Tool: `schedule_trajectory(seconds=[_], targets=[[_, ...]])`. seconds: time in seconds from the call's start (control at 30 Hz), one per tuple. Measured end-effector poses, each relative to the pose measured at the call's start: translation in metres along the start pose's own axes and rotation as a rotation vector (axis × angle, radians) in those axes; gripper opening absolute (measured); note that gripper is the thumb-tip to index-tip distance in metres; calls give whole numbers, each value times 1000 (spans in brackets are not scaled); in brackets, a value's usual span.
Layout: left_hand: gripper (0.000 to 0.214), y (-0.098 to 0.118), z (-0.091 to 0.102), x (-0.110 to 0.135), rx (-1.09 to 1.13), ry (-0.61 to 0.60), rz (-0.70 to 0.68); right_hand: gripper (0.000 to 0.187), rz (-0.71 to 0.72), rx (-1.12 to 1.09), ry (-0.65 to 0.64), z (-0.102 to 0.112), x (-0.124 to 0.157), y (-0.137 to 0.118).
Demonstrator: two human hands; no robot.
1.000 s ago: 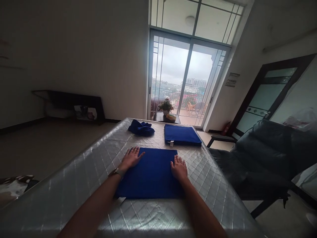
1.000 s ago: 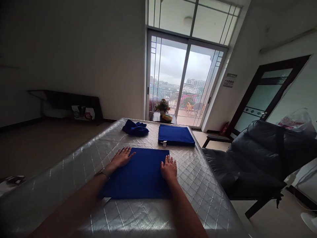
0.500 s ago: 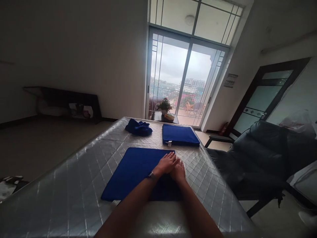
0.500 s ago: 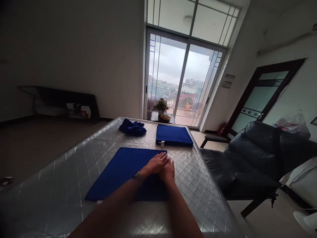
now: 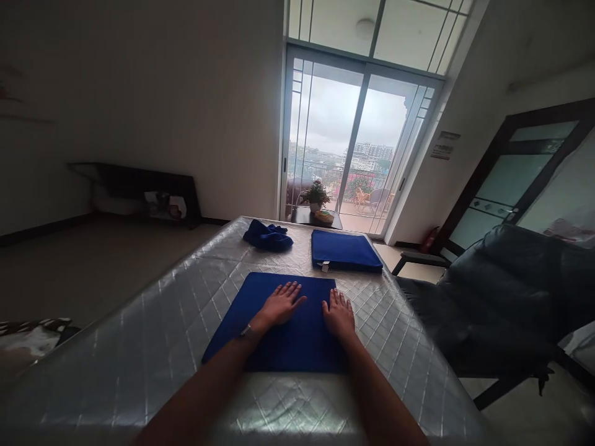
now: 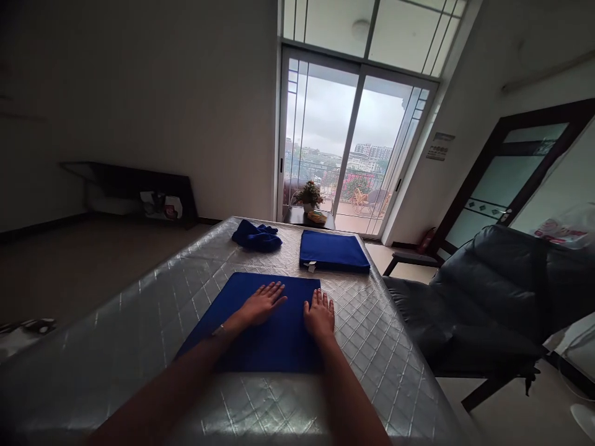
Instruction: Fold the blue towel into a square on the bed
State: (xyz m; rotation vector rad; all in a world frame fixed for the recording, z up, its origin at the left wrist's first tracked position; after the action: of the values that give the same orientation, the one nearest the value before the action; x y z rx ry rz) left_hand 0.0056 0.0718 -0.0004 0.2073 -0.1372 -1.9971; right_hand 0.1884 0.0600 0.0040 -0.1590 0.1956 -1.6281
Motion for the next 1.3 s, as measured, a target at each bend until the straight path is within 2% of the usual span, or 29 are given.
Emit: schedule_trajectory(seconds=[0.17, 0.27, 0.5, 0.6, 0.67, 0.8, 0.93, 1.3], targets=[[73, -81, 22, 43, -60, 15, 226, 64, -10, 21, -18, -1, -1, -1], [77, -104, 25, 56, -74, 23, 309, 63, -22, 41, -23, -2, -1, -2], [83, -106, 19, 53, -64, 4, 335, 62, -10, 89, -87, 9, -11, -4], [83, -107, 20, 53, -70, 4, 338, 60, 29, 94, -15, 25, -23, -11], [82, -107, 20, 53, -77, 6, 336, 60, 67, 83, 18, 27, -31, -17], [83, -107, 20, 53, -89, 3, 333, 63, 47, 52, -14, 10, -41, -16], [81, -107, 19, 54, -98, -7, 336, 63, 33, 26, 7, -2, -44, -11], [74, -101, 25, 58, -146, 12, 312, 63, 22, -9, -8, -1, -44, -10]])
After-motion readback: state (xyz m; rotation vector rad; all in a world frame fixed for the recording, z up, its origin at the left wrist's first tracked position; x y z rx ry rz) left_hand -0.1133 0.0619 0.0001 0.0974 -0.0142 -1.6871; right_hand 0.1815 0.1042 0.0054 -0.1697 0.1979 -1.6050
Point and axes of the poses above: each hand's wrist, its own x-axis away from the middle knuckle, its own z-axis out of the back of the hand, y = z × x, the point moved 9 cm from there along -x, towards the middle knuckle, and after that the axes turned 7 degrees about -z, right-handed, at the moved point
